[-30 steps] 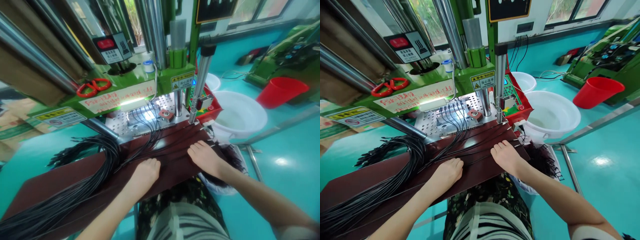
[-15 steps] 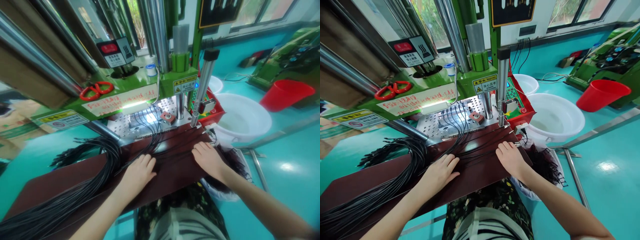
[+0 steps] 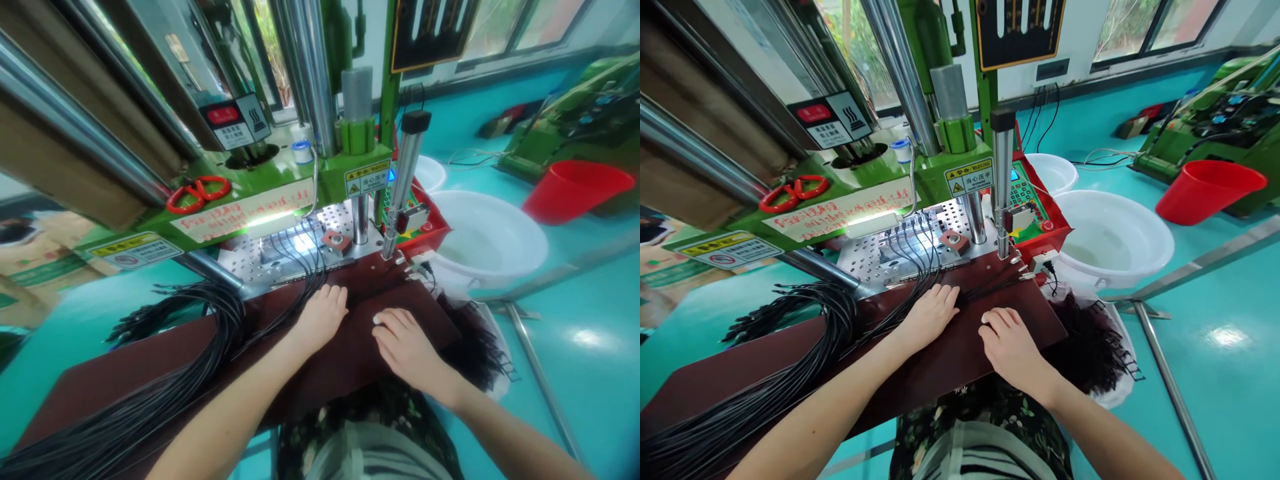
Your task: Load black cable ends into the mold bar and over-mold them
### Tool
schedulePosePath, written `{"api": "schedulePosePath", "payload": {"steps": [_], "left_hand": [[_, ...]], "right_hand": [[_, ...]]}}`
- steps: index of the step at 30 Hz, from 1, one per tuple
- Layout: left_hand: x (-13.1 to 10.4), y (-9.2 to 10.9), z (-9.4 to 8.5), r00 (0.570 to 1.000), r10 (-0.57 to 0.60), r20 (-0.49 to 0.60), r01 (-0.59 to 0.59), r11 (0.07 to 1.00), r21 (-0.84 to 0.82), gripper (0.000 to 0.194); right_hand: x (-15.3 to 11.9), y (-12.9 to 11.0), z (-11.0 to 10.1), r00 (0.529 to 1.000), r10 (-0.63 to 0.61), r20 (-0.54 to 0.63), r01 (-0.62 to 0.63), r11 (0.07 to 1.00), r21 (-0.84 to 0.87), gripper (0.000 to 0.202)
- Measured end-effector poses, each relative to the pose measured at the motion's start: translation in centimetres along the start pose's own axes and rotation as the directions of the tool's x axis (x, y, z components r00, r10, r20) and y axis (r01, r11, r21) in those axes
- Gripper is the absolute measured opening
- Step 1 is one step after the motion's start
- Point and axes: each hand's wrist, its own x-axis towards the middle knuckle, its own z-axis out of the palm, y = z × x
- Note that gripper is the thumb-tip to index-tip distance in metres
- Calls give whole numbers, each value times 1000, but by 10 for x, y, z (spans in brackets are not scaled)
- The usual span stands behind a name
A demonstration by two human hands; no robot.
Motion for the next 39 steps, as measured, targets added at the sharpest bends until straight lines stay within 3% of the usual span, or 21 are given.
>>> {"api": "schedulePosePath", "payload": {"steps": [2,6,9,11,14,16,19,21,24,26,28,29,30,31,33,36,37,39], "left_hand": [[6,5,-1,997,9,81,-7,1000,-25,23],[17,14,-3,977,-31,209,46,997,-67,19],[18,16,-10,980,-35,197,56,993,-102,15],[13,15,-17,974,-51,222,91,981,-170,17],[-6,14,-30,969,-56,240,137,931,-339,19],[-28,17,-37,977,-42,208,135,881,-454,19],[-70,25,-41,970,-38,240,180,777,-604,17],[-99,30,-38,957,-58,283,243,689,-683,19],[-127,36,-29,942,-36,334,310,477,-822,20],[-129,39,-24,922,94,376,358,160,-920,24],[-117,43,-21,930,171,326,363,-281,-888,34],[-108,45,-21,950,131,283,311,-480,-820,37],[-98,48,-22,967,45,249,222,-624,-749,38],[-88,51,-23,973,-28,231,144,-707,-693,37],[-72,56,-26,970,-86,227,80,-769,-634,37],[-60,63,-29,948,-119,296,116,-735,-668,37],[-59,65,-30,935,-153,321,126,-702,-701,36],[-56,68,-29,910,-221,350,132,-647,-751,36]], "right_hand": [[2,-2,3,1000,5,-16,-4,998,58,14],[10,-4,6,993,90,-76,-68,964,257,15],[15,-7,7,974,219,-50,-160,832,531,14],[18,-8,7,932,344,109,-310,607,732,12],[24,-9,7,816,427,388,-459,73,885,23],[32,-9,5,815,390,429,-372,-215,903,33],[50,-11,-5,859,342,380,-229,-408,884,29],[61,-16,-13,881,298,369,-224,-425,877,21],[71,-31,-21,922,90,376,-330,-322,887,23],[73,-43,-20,918,-65,391,-396,-198,897,26],[72,-52,-17,889,-124,440,-449,-54,892,27],[72,-54,-14,871,-118,477,-479,12,878,28],[72,-54,-12,855,-100,509,-505,59,861,29],[72,-52,-10,845,-84,528,-523,75,849,31],[76,-45,-9,861,-76,503,-505,1,863,40],[84,-28,-15,933,-39,357,-359,-130,924,60],[88,-23,-19,945,-28,325,-326,-107,939,62],[93,-16,-28,948,-49,316,-313,57,948,58]]}}
